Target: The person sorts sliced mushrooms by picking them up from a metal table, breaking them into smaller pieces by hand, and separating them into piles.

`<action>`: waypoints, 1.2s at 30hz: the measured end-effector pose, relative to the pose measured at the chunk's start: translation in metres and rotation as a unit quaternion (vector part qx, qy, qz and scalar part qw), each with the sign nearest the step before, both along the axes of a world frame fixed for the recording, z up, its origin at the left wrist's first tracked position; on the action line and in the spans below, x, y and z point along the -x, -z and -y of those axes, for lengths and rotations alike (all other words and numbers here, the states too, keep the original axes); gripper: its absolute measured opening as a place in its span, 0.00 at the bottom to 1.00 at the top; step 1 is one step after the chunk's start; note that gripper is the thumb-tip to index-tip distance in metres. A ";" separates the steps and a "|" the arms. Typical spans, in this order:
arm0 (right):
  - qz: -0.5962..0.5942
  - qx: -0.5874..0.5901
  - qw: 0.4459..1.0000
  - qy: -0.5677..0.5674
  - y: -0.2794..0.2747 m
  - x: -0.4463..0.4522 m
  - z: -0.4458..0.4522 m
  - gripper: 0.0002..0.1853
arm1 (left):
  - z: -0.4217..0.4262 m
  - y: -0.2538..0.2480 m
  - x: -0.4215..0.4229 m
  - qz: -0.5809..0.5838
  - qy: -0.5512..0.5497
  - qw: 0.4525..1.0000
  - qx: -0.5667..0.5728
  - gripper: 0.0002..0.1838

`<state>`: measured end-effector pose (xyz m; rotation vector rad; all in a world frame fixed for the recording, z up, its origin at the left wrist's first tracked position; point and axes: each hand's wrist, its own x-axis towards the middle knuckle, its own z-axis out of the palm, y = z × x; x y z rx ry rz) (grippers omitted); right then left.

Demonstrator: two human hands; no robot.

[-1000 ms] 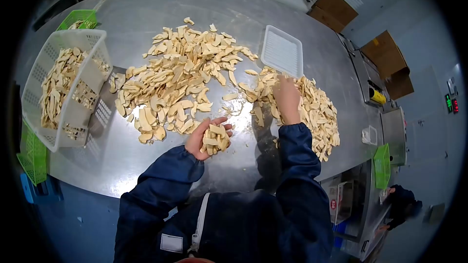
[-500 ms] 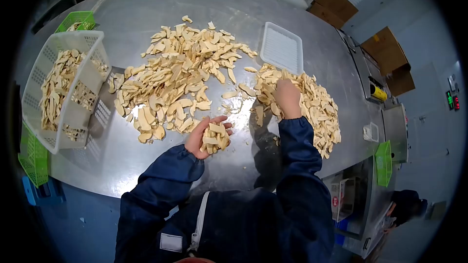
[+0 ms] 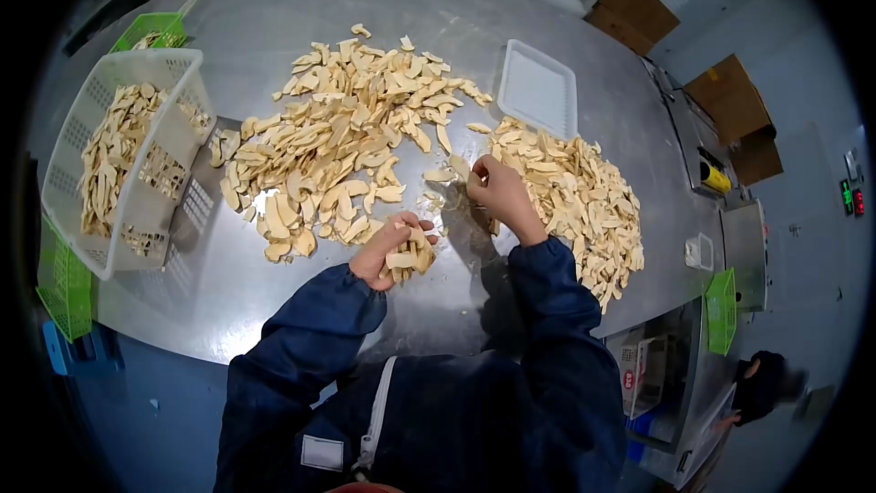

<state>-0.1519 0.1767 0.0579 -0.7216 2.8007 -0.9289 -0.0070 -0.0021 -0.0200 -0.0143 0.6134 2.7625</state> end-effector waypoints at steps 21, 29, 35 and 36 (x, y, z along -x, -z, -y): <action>0.304 0.209 0.929 -0.021 -0.023 -0.097 0.008 0.06 | -0.002 -0.022 -0.007 0.051 0.020 0.985 0.162 0.05; 0.315 0.168 0.933 -0.048 -0.015 -0.098 0.007 0.07 | -0.004 -0.021 -0.006 0.037 0.034 0.975 0.217 0.03; 0.293 0.232 0.926 -0.042 -0.003 -0.098 0.006 0.07 | -0.002 -0.013 -0.005 0.022 0.047 0.980 0.194 0.04; 0.291 0.239 0.926 -0.007 -0.002 -0.096 0.005 0.07 | 0.000 -0.016 -0.005 0.035 0.061 0.985 0.160 0.06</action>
